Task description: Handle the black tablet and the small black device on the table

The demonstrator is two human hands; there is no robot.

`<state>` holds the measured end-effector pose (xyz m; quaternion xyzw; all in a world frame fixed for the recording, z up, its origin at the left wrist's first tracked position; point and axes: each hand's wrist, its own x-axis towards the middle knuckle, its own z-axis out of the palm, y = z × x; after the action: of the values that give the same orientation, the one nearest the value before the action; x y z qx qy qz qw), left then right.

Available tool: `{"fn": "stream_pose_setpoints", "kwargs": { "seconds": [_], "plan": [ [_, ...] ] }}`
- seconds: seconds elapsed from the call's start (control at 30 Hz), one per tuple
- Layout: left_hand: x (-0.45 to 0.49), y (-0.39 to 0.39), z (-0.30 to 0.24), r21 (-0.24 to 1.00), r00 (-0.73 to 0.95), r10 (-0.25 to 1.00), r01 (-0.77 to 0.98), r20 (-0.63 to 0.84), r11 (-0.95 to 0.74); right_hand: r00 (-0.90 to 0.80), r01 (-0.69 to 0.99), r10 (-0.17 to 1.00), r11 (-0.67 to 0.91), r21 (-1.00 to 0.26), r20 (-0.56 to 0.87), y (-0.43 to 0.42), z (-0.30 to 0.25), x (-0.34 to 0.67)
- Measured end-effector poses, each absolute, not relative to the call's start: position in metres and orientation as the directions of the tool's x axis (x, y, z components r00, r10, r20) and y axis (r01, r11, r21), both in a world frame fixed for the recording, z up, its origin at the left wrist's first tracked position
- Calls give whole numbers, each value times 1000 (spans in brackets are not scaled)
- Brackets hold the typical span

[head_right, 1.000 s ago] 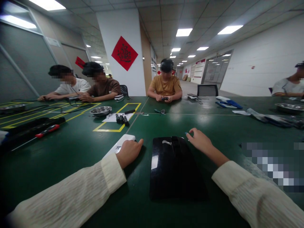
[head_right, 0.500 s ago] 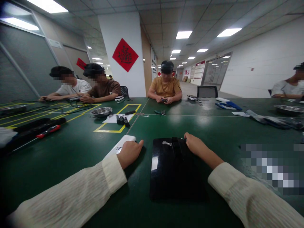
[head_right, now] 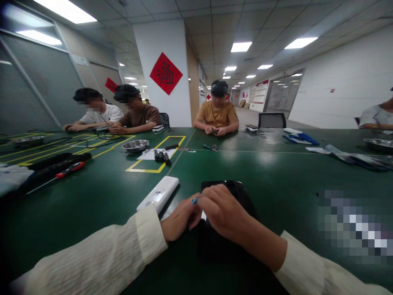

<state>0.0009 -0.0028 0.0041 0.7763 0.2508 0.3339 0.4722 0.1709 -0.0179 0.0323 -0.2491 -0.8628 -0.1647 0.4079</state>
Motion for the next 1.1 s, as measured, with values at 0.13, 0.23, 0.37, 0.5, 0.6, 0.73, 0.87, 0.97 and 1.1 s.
{"fn": "stream_pose_setpoints", "kwargs": {
  "seconds": [0.13, 0.23, 0.37, 0.5, 0.6, 0.73, 0.87, 0.97, 1.1],
  "plan": [
    [-2, -6, 9, 889, 576, 764, 130, 292, -438, -645, 518, 218, 830, 209, 732, -20, 19, 158],
    [-1, -4, 11, 888, 542, 793, 169, 280, -429, -653, 526, 220, 820, 225, 725, -18, 15, 157],
    [1, 0, 12, 900, 569, 780, 150, 259, -408, -648, 567, 251, 789, 236, 720, -20, 14, 157],
    [0, 3, 11, 905, 582, 769, 126, 264, -407, -633, 617, 310, 756, 221, 709, -23, 14, 156],
    [0, 5, 7, 938, 565, 787, 64, 249, -342, -650, 615, 309, 750, 242, 694, -23, 16, 156],
    [1, 8, 3, 967, 486, 840, -49, 242, -250, -596, 718, 355, 637, 280, 721, -24, 27, 164],
    [0, 13, 1, 971, 488, 840, -92, 236, -219, -382, 898, 530, 406, 169, 757, -19, 45, 183],
    [-2, 16, 1, 977, 456, 865, -78, 211, -197, -364, 895, 689, 445, 31, 626, -10, 51, 199],
    [-2, 15, 5, 977, 421, 883, -65, 210, -202, -389, 880, 756, 474, -30, 527, -2, 47, 213]
  ]
}}
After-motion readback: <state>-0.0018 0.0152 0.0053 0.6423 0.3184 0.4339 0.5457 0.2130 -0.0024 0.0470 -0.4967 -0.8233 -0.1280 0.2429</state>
